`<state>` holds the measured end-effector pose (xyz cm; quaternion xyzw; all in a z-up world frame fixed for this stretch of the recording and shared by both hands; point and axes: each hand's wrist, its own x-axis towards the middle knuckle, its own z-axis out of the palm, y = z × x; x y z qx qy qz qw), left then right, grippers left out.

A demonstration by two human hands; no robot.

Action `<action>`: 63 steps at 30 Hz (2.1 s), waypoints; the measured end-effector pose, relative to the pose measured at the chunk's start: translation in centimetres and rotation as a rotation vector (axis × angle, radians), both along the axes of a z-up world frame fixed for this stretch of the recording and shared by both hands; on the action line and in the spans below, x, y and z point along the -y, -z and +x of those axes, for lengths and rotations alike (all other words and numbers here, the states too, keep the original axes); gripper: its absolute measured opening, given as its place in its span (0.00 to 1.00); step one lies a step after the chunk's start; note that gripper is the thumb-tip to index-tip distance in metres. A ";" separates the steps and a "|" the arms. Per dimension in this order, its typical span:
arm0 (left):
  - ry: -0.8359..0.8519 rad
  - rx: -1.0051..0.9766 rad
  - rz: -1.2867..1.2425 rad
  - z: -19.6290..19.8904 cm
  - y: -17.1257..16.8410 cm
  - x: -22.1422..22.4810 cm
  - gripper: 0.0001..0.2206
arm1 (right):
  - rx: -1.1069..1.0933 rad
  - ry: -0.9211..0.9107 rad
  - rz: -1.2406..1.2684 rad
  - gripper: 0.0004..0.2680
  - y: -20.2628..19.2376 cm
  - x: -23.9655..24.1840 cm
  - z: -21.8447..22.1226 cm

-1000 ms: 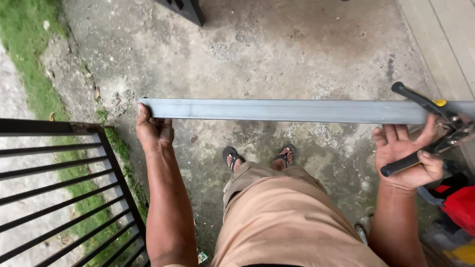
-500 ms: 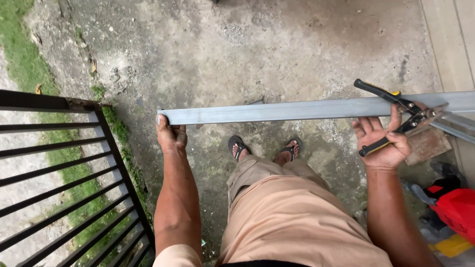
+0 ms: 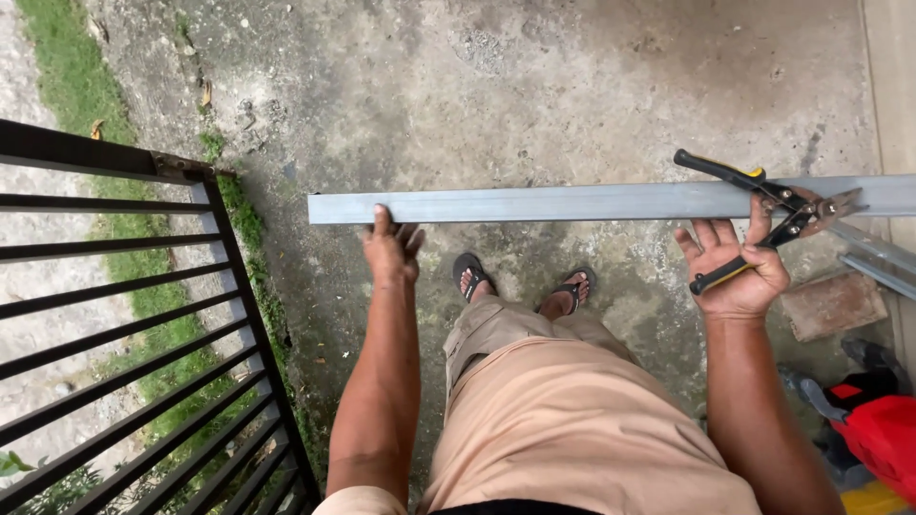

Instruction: Cutting notches into a metal U-channel profile with tin snips and bending it to form a corner.

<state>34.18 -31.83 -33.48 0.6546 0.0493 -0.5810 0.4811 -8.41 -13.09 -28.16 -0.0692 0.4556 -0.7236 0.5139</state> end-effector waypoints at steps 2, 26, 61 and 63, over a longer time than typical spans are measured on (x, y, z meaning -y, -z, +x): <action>0.053 -0.016 0.015 -0.8 0.8 -0.2 0.24 | 0.002 -0.008 -0.003 0.24 0.1 0.0 -0.1; 0.289 0.104 0.055 -4.8 1.1 -3.0 0.33 | 0.094 0.011 0.054 0.24 2.6 -3.0 -2.6; 1.816 1.427 -0.708 -14.6 -1.3 -3.5 0.47 | 0.042 -0.047 0.011 0.23 5.0 -1.9 -4.2; 1.889 1.415 -0.730 -14.3 -1.2 -2.4 0.47 | 0.052 0.009 0.000 0.22 5.7 -2.4 -3.2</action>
